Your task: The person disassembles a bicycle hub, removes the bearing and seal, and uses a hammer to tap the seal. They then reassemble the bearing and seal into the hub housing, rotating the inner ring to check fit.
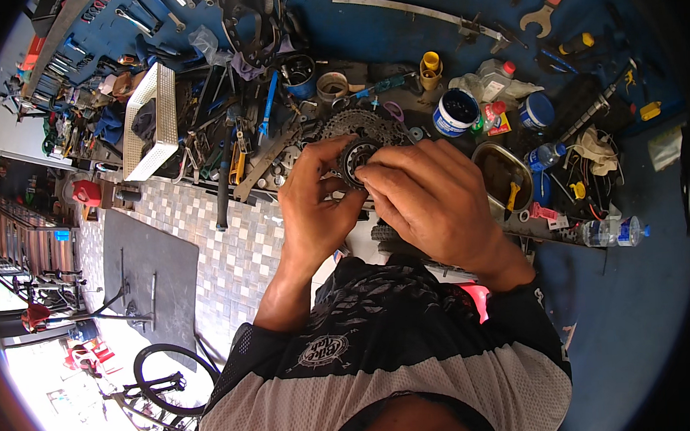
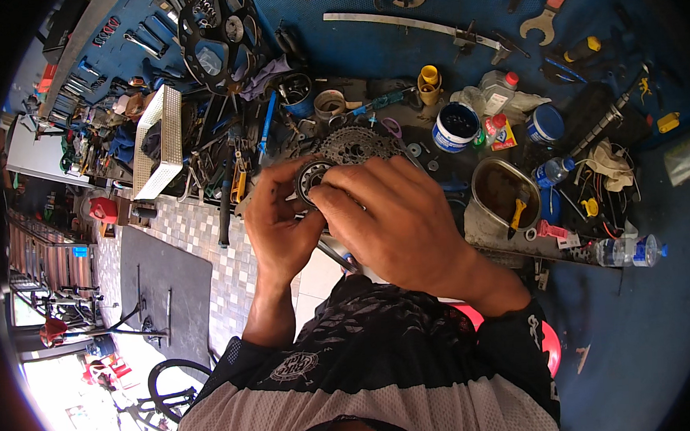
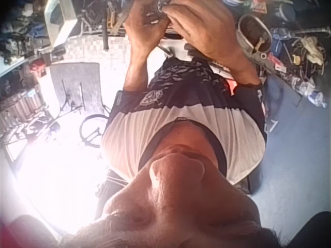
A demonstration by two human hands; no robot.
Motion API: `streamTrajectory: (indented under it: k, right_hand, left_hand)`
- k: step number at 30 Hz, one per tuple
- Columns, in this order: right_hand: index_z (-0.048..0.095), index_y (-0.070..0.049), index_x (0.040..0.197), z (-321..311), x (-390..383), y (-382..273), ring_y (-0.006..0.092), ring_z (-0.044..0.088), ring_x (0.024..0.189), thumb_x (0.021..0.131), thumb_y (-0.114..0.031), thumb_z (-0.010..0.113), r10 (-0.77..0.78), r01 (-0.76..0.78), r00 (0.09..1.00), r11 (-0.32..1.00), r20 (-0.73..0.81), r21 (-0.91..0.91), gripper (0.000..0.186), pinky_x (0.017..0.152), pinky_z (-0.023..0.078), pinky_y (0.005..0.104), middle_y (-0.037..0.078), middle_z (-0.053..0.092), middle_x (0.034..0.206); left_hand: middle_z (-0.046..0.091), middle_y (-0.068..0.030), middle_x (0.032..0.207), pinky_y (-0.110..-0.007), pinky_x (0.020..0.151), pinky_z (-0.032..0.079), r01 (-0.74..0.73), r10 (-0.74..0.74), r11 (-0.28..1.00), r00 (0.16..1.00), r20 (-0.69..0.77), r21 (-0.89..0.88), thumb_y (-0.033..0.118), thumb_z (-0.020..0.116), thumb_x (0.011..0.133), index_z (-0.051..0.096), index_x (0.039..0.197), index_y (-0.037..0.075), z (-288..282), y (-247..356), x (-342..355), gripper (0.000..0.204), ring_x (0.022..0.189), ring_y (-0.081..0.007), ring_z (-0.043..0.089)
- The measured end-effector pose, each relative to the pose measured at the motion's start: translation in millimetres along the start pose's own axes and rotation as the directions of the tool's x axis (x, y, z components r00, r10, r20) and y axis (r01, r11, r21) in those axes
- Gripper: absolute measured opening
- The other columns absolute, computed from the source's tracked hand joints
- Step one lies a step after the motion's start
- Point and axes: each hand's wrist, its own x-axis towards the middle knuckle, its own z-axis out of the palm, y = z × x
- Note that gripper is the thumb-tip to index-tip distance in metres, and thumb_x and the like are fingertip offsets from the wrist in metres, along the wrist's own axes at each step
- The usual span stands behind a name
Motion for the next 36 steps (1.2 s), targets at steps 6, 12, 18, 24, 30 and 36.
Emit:
streamTrajectory:
  k: [6, 12, 18, 24, 30, 36]
  right_hand:
    - [0.075, -0.004, 0.106, -6, 0, -2, 0.0258, 0.068, 0.084, 0.080, -0.004, 0.085, -0.034, 0.036, 0.998, 0.998, 0.049, -0.050, 0.028, 0.072, 0.055, 0.0397, 0.007, 0.071, 0.106]
    - [0.075, -0.004, 0.117, -9, 5, 1, 0.0293, 0.071, 0.094, 0.079, -0.013, 0.091, 0.034, -0.034, 0.999, 0.988, 0.005, 0.152, 0.042, 0.080, 0.059, 0.0398, 0.010, 0.072, 0.111]
    - [0.070, -0.003, 0.126, 1, -2, 8, 0.0332, 0.072, 0.099, 0.078, -0.036, 0.094, 0.101, -0.090, 0.993, 0.983, -0.063, 0.159, 0.063, 0.084, 0.060, 0.0427, 0.013, 0.070, 0.114]
    - [0.069, -0.002, 0.133, 5, -3, 1, 0.0261, 0.072, 0.101, 0.071, -0.033, 0.101, 0.256, -0.236, 0.965, 0.943, -0.055, 0.235, 0.077, 0.085, 0.060, 0.0364, 0.015, 0.070, 0.117]
    - [0.070, -0.002, 0.129, 9, -3, 0, 0.0256, 0.072, 0.099, 0.068, -0.034, 0.102, 0.257, -0.243, 0.965, 0.953, -0.059, 0.178, 0.075, 0.084, 0.060, 0.0365, 0.014, 0.070, 0.114]
    - [0.069, -0.005, 0.123, 10, -1, 7, 0.0323, 0.072, 0.097, 0.073, -0.037, 0.096, 0.163, -0.150, 0.984, 0.977, -0.079, 0.151, 0.065, 0.081, 0.060, 0.0420, 0.012, 0.070, 0.110]
  left_hand:
    - [0.071, -0.0121, 0.131, -0.028, 0.079, 0.067, -0.014, 0.014, 1.000, 1.000, 0.019, 0.002, -0.017, 0.072, 0.076, 0.065, 0.128, 0.000, -1, 1, -3, 0.055, 0.109, -0.0163, 0.072]
    - [0.075, -0.0128, 0.121, -0.028, 0.083, 0.066, 0.090, -0.077, 0.971, 0.995, 0.065, -0.223, -0.016, 0.073, 0.081, 0.063, 0.126, -0.003, -4, 2, -4, 0.048, 0.107, -0.0158, 0.074]
    - [0.074, -0.0159, 0.114, -0.033, 0.087, 0.067, 0.127, -0.112, 0.961, 0.991, 0.074, -0.247, -0.012, 0.085, 0.084, 0.059, 0.126, -0.006, -7, 8, -3, 0.049, 0.101, -0.0196, 0.077]
    - [0.074, -0.0132, 0.115, -0.033, 0.088, 0.067, 0.066, -0.062, 0.980, 0.998, 0.025, -0.185, -0.009, 0.088, 0.082, 0.060, 0.123, -0.004, -4, 8, -5, 0.050, 0.103, -0.0191, 0.076]
    - [0.072, -0.0132, 0.120, -0.035, 0.093, 0.065, 0.032, -0.032, 0.986, 0.999, 0.003, -0.164, -0.009, 0.089, 0.081, 0.061, 0.122, -0.003, -1, 1, -9, 0.050, 0.107, -0.0186, 0.074]
    - [0.072, -0.0120, 0.121, -0.032, 0.087, 0.064, 0.029, -0.019, 0.981, 0.998, 0.052, -0.193, -0.013, 0.081, 0.081, 0.065, 0.127, -0.003, -4, 0, -8, 0.050, 0.106, -0.0169, 0.073]
